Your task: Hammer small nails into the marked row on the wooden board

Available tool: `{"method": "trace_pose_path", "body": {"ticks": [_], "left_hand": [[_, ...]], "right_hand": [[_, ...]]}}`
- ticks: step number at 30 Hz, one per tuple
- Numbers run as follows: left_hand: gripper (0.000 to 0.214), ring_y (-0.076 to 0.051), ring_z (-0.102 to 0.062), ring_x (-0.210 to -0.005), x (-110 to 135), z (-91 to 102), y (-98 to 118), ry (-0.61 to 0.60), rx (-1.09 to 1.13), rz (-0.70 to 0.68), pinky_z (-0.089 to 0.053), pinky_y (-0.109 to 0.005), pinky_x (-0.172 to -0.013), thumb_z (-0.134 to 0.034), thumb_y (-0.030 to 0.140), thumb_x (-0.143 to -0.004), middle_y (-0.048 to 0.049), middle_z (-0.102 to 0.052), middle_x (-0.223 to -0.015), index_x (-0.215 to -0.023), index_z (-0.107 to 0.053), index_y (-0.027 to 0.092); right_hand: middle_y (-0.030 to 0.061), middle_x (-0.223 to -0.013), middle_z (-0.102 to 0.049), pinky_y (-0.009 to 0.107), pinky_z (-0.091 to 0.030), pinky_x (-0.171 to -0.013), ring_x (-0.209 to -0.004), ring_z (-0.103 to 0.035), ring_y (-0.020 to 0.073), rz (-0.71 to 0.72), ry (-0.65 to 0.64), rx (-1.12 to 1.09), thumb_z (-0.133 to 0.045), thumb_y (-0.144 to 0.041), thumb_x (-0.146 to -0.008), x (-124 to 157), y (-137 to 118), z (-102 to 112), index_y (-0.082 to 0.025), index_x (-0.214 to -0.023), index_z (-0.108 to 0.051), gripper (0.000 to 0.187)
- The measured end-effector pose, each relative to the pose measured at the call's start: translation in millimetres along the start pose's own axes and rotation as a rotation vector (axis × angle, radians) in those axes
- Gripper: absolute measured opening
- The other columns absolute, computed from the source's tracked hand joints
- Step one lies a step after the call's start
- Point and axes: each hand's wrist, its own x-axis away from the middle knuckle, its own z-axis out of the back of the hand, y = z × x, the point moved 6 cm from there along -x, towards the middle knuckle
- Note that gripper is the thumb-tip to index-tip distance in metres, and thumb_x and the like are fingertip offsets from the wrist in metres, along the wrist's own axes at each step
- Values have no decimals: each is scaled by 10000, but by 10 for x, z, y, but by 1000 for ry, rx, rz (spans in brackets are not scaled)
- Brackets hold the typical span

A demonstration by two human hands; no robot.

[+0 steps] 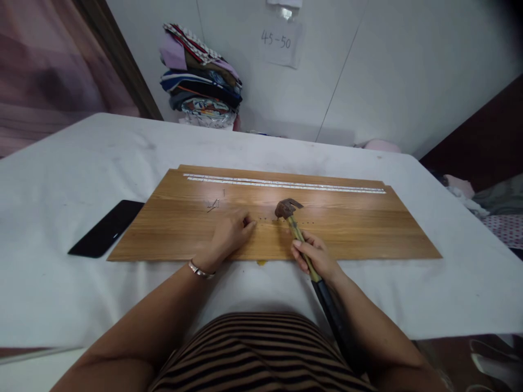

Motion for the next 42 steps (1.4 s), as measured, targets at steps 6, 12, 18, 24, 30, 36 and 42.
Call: {"method": "trace_pose_path", "body": {"ticks": [6, 12, 18, 24, 30, 36, 42], "left_hand": [[157, -186, -573, -692, 0, -5, 3, 6, 4, -19, -409, -294, -642, -543, 301, -818, -41, -641, -735, -704, -551, 193], [149, -177, -569, -668, -4, -15, -11, 12, -12, -17, -404, -286, -627, -543, 294, -815, -33, -639, -716, -707, -555, 193], [158, -175, -566, -676, -2, -20, -15, 21, 9, -24, -399, -281, -630, -542, 292, -815, -28, -627, -707, -696, -544, 189], [163, -174, -560, -669, -8, -34, -32, 14, 10, -30, -394, -284, -630, -546, 304, -820, -28, -624, -709, -707, -546, 187], [153, -169, -555, -664, -3, -7, -5, 8, -4, -6, -386, -279, -627, -554, 291, -816, -27, -624, -710, -705, -550, 185], [154, -168, -556, -670, -6, -23, -22, 15, 8, -18, -383, -279, -632, -550, 294, -818, -27, -622, -710, -709, -550, 185], [153, -172, -565, -671, -5, -22, -14, 5, 3, -9, -386, -279, -626, -547, 290, -817, -29, -633, -712, -707, -560, 185]], "right_hand": [[-62, -503, -505, 166, -280, -295, -299, -351, 43, -19, -4, 1, -625, -432, -817, -3, 7, -4, -181, -746, -538, 275], [-60, -499, -507, 159, -288, -301, -296, -352, 38, 5, -11, -8, -619, -426, -832, 0, -5, -14, -179, -715, -532, 287], [-64, -482, -503, 159, -274, -292, -290, -333, 37, -14, -17, 3, -612, -434, -834, -8, 20, -10, -178, -714, -523, 297], [-65, -494, -501, 159, -280, -295, -300, -347, 40, -6, 0, -6, -620, -426, -823, -5, 0, -12, -181, -724, -519, 283], [-62, -492, -507, 160, -275, -297, -292, -339, 37, -10, -18, -2, -612, -438, -830, -6, 6, -18, -178, -719, -526, 295], [-60, -521, -519, 160, -276, -289, -292, -345, 34, -29, -8, -11, -633, -435, -807, -5, 2, -23, -182, -718, -513, 294], [-63, -487, -502, 163, -278, -294, -291, -335, 40, -20, -5, 6, -615, -439, -820, -6, 13, -12, -183, -719, -524, 290]]}}
